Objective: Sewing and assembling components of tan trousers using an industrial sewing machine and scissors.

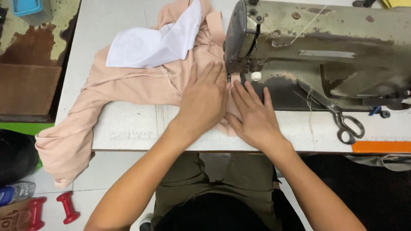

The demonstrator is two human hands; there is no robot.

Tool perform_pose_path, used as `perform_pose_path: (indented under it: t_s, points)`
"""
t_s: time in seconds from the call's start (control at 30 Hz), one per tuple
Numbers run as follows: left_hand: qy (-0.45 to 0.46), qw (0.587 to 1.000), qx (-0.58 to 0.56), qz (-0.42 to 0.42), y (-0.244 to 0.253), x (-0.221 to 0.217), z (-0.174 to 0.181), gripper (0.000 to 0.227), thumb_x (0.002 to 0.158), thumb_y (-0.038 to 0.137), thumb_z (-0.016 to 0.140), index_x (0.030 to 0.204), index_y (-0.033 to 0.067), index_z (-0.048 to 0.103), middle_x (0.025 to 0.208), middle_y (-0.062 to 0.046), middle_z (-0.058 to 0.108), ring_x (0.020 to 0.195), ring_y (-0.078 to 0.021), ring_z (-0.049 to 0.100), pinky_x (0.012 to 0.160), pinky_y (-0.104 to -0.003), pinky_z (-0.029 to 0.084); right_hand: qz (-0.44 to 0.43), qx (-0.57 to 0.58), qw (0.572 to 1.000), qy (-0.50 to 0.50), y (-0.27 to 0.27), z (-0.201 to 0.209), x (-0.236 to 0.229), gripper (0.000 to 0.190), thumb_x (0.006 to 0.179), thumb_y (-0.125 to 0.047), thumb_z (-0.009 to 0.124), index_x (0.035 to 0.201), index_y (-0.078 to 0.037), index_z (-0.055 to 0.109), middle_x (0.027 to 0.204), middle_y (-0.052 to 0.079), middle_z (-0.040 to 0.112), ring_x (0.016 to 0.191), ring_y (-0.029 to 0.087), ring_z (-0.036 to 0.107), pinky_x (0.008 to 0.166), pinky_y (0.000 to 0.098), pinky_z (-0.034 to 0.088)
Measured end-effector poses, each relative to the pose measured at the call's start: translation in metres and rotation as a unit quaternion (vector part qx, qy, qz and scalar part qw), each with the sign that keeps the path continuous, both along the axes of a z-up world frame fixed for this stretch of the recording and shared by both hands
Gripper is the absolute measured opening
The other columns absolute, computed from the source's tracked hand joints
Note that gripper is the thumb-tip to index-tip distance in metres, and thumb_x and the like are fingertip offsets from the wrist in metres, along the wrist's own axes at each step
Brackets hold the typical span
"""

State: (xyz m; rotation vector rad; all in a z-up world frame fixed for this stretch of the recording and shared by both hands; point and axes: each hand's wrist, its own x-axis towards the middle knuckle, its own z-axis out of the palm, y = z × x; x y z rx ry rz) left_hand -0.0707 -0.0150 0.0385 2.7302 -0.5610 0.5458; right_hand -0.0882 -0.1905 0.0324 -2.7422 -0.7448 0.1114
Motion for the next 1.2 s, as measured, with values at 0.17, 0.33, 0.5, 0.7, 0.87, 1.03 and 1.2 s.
perform_pose_path:
  t_s: [0.17,0.33,0.5,0.7,0.87,1.03,1.2]
  points:
    - [0.056,0.996,0.07,0.006,0.016,0.032,-0.042,0.052,0.109,0.029,0.039,0.153,0.002,0.048,0.163,-0.017,0.04,0.152,-0.0332,0.032,0.121,-0.063,0.013,-0.001,-0.002,0.998,-0.068,-0.006,-0.015,0.008,0.068,0.106,-0.048,0.045,0.154,0.001,0.044,0.165,0.019,0.036,0.152,0.037,0.029,0.118,0.0683,0.007]
    - [0.053,0.997,0.062,0.003,0.015,0.053,-0.047,0.052,0.109,0.03,0.038,0.153,0.0029,0.049,0.164,-0.015,0.038,0.153,-0.033,0.031,0.121,-0.064,0.015,-0.006,0.003,0.994,-0.113,-0.01,-0.025,0.027,0.068,0.106,-0.05,0.044,0.153,-0.001,0.048,0.163,0.017,0.041,0.143,0.041,0.042,0.115,0.0731,0.011]
    - [0.055,0.996,0.065,-0.004,0.016,0.071,-0.054,0.053,0.11,0.032,0.037,0.155,0.0045,0.047,0.165,-0.013,0.037,0.154,-0.0314,0.028,0.122,-0.064,0.013,-0.012,0.0,0.989,-0.147,-0.013,-0.039,0.04,0.068,0.106,-0.052,0.044,0.154,-0.004,0.05,0.151,0.017,0.055,0.134,0.036,0.053,0.117,0.0692,0.011]
    - [0.057,0.997,0.06,-0.002,0.016,0.072,-0.056,0.053,0.11,0.032,0.037,0.154,0.0045,0.048,0.165,-0.012,0.036,0.154,-0.0309,0.027,0.122,-0.064,0.013,-0.006,0.003,0.994,-0.106,-0.019,-0.044,0.047,0.07,0.104,-0.052,0.047,0.158,-0.007,0.044,0.15,0.017,0.056,0.136,0.035,0.05,0.117,0.0656,0.006]
    - [0.046,0.997,0.065,-0.002,0.016,0.07,-0.055,0.052,0.11,0.032,0.039,0.153,0.0043,0.048,0.165,-0.013,0.037,0.154,-0.0308,0.027,0.121,-0.064,0.014,-0.009,0.015,0.995,-0.096,-0.019,-0.041,0.046,0.071,0.104,-0.054,0.048,0.158,-0.008,0.044,0.15,0.017,0.056,0.135,0.035,0.051,0.117,0.065,0.005]
    - [0.053,0.997,0.059,-0.007,0.017,0.071,-0.047,0.053,0.11,0.033,0.038,0.154,0.003,0.047,0.166,-0.013,0.035,0.155,-0.0308,0.025,0.122,-0.064,0.013,-0.014,0.101,0.989,-0.111,-0.04,-0.022,0.031,0.07,0.094,-0.041,0.072,0.149,-0.001,0.054,0.146,0.029,0.055,0.141,0.051,0.042,0.118,0.0657,0.016]
    - [0.159,0.971,0.176,-0.026,0.021,0.073,-0.032,0.114,0.087,0.094,0.017,0.16,0.0065,0.018,0.17,-0.011,0.011,0.157,-0.025,0.003,0.122,-0.058,-0.009,-0.08,0.165,0.936,-0.3,-0.121,0.006,0.001,0.041,0.105,0.0,0.069,0.141,0.016,0.06,0.148,0.034,0.056,0.14,0.048,0.053,0.123,0.0553,0.041]
